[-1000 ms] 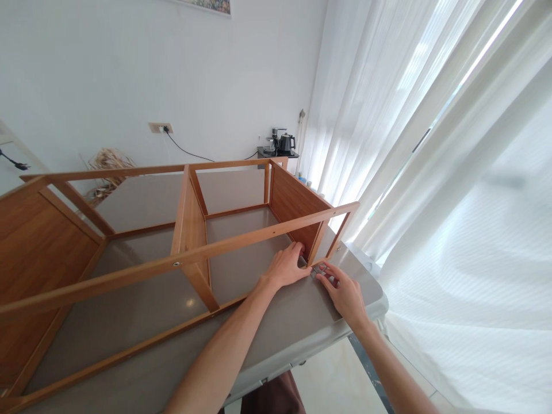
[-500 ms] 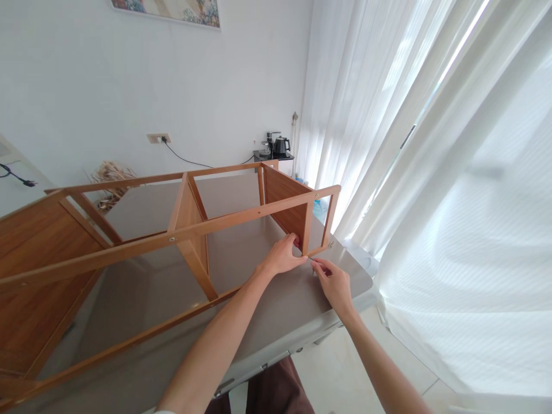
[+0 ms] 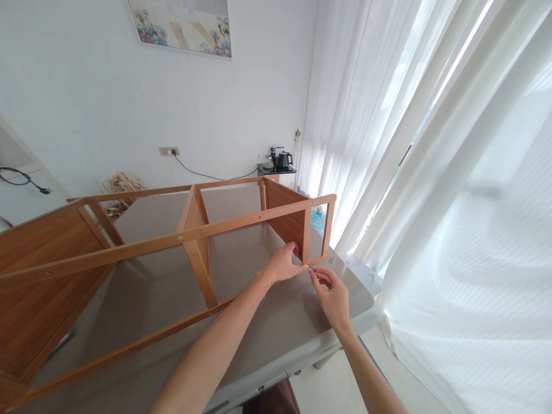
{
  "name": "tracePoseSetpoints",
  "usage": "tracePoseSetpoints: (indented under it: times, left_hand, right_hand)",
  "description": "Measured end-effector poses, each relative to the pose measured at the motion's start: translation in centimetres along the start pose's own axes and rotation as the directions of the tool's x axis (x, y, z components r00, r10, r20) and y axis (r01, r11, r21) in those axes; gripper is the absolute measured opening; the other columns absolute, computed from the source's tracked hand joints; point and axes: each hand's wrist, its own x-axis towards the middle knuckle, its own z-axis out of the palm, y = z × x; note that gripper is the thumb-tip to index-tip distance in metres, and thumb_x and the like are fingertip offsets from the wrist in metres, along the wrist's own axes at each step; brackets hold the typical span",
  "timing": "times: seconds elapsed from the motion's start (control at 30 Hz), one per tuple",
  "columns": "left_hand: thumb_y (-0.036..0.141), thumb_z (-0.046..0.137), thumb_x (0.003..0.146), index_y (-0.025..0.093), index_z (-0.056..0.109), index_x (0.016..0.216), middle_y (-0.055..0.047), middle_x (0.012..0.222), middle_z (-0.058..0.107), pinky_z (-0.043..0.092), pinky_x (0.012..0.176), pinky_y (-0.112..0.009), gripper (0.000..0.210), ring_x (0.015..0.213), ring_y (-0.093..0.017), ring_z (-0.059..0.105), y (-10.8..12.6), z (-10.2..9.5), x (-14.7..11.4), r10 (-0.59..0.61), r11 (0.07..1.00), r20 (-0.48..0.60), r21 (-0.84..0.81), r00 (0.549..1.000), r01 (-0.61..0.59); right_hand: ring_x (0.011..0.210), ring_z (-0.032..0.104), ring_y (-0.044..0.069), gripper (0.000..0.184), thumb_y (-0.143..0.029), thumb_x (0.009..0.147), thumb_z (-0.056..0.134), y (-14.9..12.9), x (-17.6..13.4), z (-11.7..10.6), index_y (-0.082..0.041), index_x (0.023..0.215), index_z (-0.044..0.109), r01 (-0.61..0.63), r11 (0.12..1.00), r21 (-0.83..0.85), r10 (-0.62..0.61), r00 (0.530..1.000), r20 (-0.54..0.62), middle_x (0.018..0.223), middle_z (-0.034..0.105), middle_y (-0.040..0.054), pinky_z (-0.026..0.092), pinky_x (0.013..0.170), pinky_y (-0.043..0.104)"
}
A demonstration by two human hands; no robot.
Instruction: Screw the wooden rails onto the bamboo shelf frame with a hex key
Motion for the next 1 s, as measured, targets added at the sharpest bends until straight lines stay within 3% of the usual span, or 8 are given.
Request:
tracePoseSetpoints:
  times: [0.1,0.23,0.4,0.53,0.63,0.87,1.0]
  left_hand:
    - [0.041,0.073,0.072,0.02,0.057,0.097,-0.006,0.104,0.068,0.051,0.07,-0.031,0.036,0.083,-0.022,0.066,0.1,0.0,0.0,-0.033,0.999,0.002,0.0,0.999,0.033]
    - [0.039,0.073,0.071,0.02,0.057,0.095,-0.006,0.103,0.069,0.051,0.07,-0.03,0.035,0.084,-0.022,0.066,0.2,0.0,0.1,-0.03,1.0,-0.021,-0.005,0.999,0.03]
    - [0.038,0.074,0.071,0.02,0.057,0.095,-0.005,0.104,0.068,0.05,0.072,-0.03,0.035,0.087,-0.022,0.067,0.1,0.1,0.1,-0.035,0.999,-0.017,-0.011,0.999,0.035]
    - [0.039,0.074,0.071,0.02,0.058,0.097,-0.006,0.105,0.068,0.051,0.071,-0.03,0.036,0.086,-0.022,0.066,0.2,0.0,0.0,-0.038,0.999,-0.01,-0.01,0.999,0.038]
    - [0.039,0.074,0.071,0.02,0.058,0.097,-0.006,0.105,0.068,0.051,0.071,-0.03,0.036,0.087,-0.022,0.067,0.2,0.0,0.0,-0.03,0.999,-0.012,-0.011,0.999,0.03]
    - [0.043,0.072,0.075,0.02,0.058,0.095,-0.006,0.104,0.07,0.051,0.071,-0.031,0.034,0.085,-0.022,0.068,0.3,-0.3,0.1,0.005,1.0,-0.009,-0.025,1.0,-0.006]
    - [0.045,0.07,0.078,0.02,0.058,0.094,-0.007,0.102,0.07,0.052,0.075,-0.032,0.032,0.094,-0.026,0.068,0.3,-0.5,0.2,0.009,1.0,0.002,-0.014,1.0,-0.009]
  right_hand:
    - [0.072,0.065,0.019,0.036,-0.056,0.085,0.062,-0.3,0.8,0.0,-0.021,0.094,0.068,0.018,0.995,-0.095,-0.021,1.0,-0.024,0.082,0.073,0.0035,0.051,0.073,0.031]
    - [0.074,0.066,0.019,0.037,-0.056,0.086,0.06,-0.4,1.7,0.1,-0.02,0.094,0.067,0.017,0.997,-0.075,-0.019,0.999,-0.025,0.083,0.073,0.0045,0.051,0.072,0.031]
    - [0.079,0.07,0.021,0.049,-0.056,0.082,0.066,0.0,1.6,0.0,-0.022,0.117,0.059,-0.034,0.999,-0.024,0.032,0.997,-0.072,0.087,0.075,0.0041,0.053,0.08,0.036]
    - [0.089,0.071,0.024,0.043,-0.058,0.083,0.064,0.5,1.2,-0.2,-0.02,0.104,0.067,-0.02,1.0,-0.014,0.019,0.999,-0.038,0.098,0.075,0.0091,0.053,0.087,0.04]
    - [0.093,0.071,0.025,0.046,-0.056,0.081,0.065,1.0,0.9,-0.5,-0.021,0.11,0.069,-0.028,1.0,-0.008,0.028,1.0,-0.006,0.107,0.074,0.0096,0.054,0.089,0.04]
    - [0.077,0.07,0.024,0.041,-0.059,0.085,0.059,1.4,0.3,-0.7,-0.022,0.094,0.074,-0.055,0.985,-0.163,0.057,0.998,0.008,0.088,0.076,0.0065,0.054,0.077,0.037]
    - [0.078,0.069,0.025,0.043,-0.059,0.084,0.062,1.0,0.2,-0.2,-0.02,0.096,0.074,-0.073,0.992,-0.107,0.075,0.997,0.013,0.088,0.075,0.0076,0.053,0.075,0.036]
